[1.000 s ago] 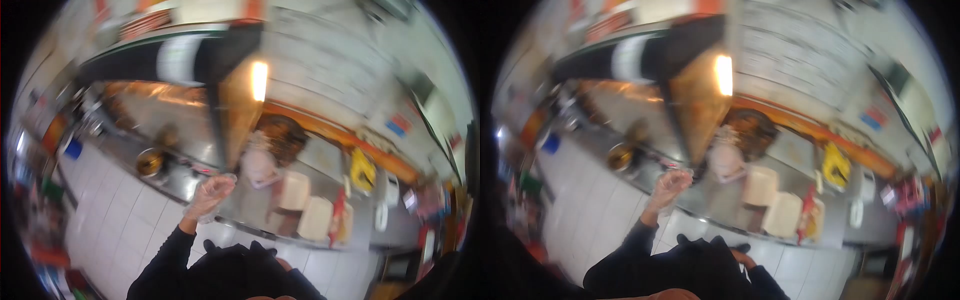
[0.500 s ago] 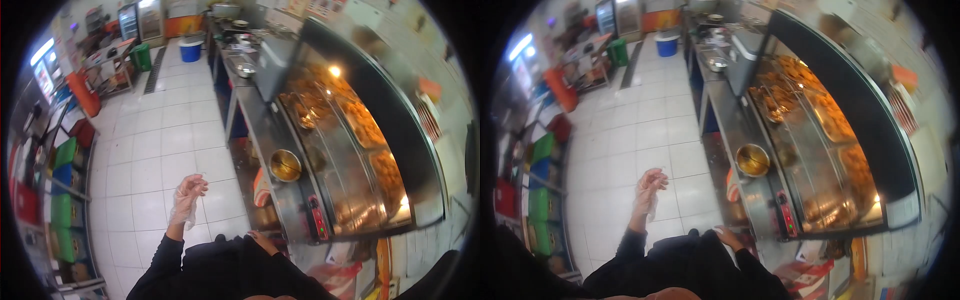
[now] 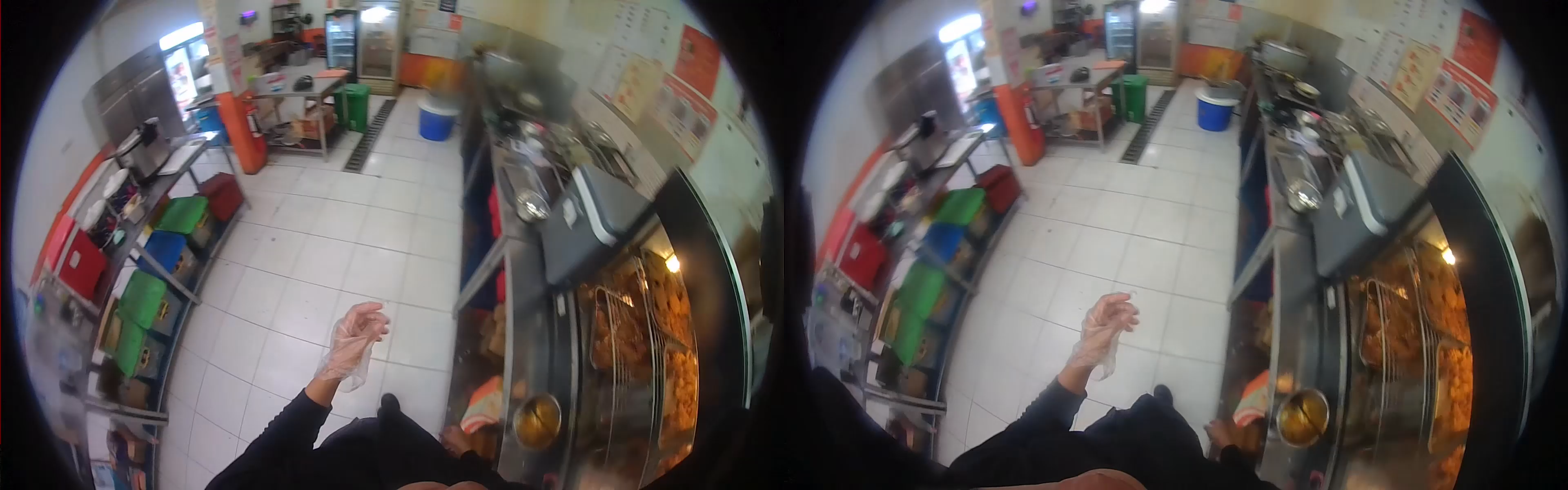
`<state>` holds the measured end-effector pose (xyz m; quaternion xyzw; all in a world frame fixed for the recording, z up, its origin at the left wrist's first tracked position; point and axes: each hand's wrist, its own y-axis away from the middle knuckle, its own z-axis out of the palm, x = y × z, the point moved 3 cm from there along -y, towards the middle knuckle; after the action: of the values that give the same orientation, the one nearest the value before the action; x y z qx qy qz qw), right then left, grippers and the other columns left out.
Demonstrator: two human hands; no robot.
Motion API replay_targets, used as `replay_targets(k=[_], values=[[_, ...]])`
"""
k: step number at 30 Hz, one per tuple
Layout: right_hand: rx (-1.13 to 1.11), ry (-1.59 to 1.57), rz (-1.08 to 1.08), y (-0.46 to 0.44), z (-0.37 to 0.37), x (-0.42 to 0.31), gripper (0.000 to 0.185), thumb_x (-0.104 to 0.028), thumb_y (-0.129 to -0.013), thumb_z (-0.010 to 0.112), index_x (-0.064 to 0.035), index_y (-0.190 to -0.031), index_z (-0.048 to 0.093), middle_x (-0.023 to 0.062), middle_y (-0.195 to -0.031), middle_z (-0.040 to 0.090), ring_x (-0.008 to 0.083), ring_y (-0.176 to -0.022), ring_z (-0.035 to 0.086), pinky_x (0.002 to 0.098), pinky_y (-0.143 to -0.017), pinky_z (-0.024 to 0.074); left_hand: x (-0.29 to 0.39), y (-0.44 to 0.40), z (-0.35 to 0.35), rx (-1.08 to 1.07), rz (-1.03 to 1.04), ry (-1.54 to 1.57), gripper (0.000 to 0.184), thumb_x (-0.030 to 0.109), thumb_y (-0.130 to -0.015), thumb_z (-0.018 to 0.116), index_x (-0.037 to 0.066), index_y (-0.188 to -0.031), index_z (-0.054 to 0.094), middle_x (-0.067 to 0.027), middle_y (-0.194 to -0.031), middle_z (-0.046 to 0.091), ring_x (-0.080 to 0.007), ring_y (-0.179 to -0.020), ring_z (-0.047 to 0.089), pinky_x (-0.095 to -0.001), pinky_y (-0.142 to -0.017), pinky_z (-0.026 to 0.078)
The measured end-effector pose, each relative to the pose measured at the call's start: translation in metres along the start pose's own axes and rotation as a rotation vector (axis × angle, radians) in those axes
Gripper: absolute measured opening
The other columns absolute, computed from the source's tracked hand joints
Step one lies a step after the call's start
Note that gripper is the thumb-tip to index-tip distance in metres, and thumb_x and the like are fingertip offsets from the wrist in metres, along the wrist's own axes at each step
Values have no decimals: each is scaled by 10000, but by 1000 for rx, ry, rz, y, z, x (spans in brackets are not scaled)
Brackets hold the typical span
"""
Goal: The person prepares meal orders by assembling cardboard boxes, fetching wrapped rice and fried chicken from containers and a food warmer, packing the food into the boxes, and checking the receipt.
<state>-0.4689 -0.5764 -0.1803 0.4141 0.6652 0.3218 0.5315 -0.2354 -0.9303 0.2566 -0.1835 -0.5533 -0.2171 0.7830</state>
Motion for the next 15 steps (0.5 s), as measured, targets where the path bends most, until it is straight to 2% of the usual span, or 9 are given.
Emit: replay_targets(k=[2, 4, 5, 6, 8, 9, 11, 14, 15], values=[[331, 422, -405, -51, -31, -105, 476, -372, -826, 686, -34, -1157, 629, 202, -1148, 646, 367, -1099, 606, 431, -947, 482, 27, -13, -40, 160, 127, -84, 360, 108, -933, 652, 68, -1272, 535, -74, -1030, 638, -159, -895, 636, -292, -748, 516], [362, 553, -649, -78, -47, -236, 461, -352, -855, 655, -33, -1186, 619, 177, -1070, 677, 322, -980, 668, 448, -860, 529, 30, -15, -98, 357, 247, -63, 405, 154, -932, 666, 56, -1294, 513, -65, -1015, 634, -134, -862, 632, -249, -700, 522], [357, 700, -865, -93, -45, -306, 450, -358, -869, 632, -54, -1200, 617, 177, -1173, 636, 338, -1093, 610, 453, -925, 492, 36, -9, -130, 497, 244, -73, 411, 171, -934, 662, 54, -1297, 509, -66, -1014, 632, -136, -851, 630, -245, -680, 520], [265, 780, -917, -113, -37, -373, 463, -318, -872, 632, -70, -1258, 572, 171, -1288, 580, 376, -1158, 552, 452, -996, 445, 38, 1, -159, 631, 238, -84, 417, 187, -935, 657, 51, -1299, 506, -68, -1014, 630, -138, -840, 629, -241, -659, 518], [261, 840, -1111, -130, 8, -510, 427, -255, -873, 618, -76, -1258, 572, 162, -1292, 574, 373, -1164, 536, 462, -1014, 425, 31, 31, -226, 894, 295, -153, 432, 189, -929, 652, 50, -1309, 503, -70, -1007, 626, -138, -808, 621, -241, -634, 513], [311, 780, -1345, -127, 42, -575, 401, -263, -862, 630, -53, -1203, 612, 154, -1212, 617, 360, -1112, 575, 448, -962, 461, 26, 51, -261, 1036, 282, -162, 426, 176, -931, 631, 49, -1316, 499, -71, -1008, 625, -139, -809, 615, -246, -640, 510], [135, 575, -1349, -77, 121, -696, 332, -138, -817, 686, -83, -1138, 621, 144, -1051, 656, 331, -999, 624, 425, -856, 507, 17, 96, -326, 1293, 280, -169, 422, 168, -934, 593, 48, -1325, 493, -79, -1016, 622, -145, -818, 603, -260, -656, 503], [-138, 466, -1414, -71, 265, -794, 341, -135, -814, 703, -126, -1144, 617, 121, -1002, 654, 281, -921, 636, 399, -779, 521, 6, 172, -407, 1548, 344, -256, 419, 200, -936, 550, 55, -1324, 494, -97, -1035, 614, -165, -847, 590, -288, -684, 491], [-257, 490, -1411, -68, 310, -818, 343, -142, -816, 707, -134, -1147, 613, 117, -986, 651, 271, -905, 634, 391, -765, 522, 18, 184, -429, 1718, 231, -189, 425, 206, -935, 551, 63, -1331, 490, -100, -1041, 611, -174, -852, 591, -291, -684, 490]])
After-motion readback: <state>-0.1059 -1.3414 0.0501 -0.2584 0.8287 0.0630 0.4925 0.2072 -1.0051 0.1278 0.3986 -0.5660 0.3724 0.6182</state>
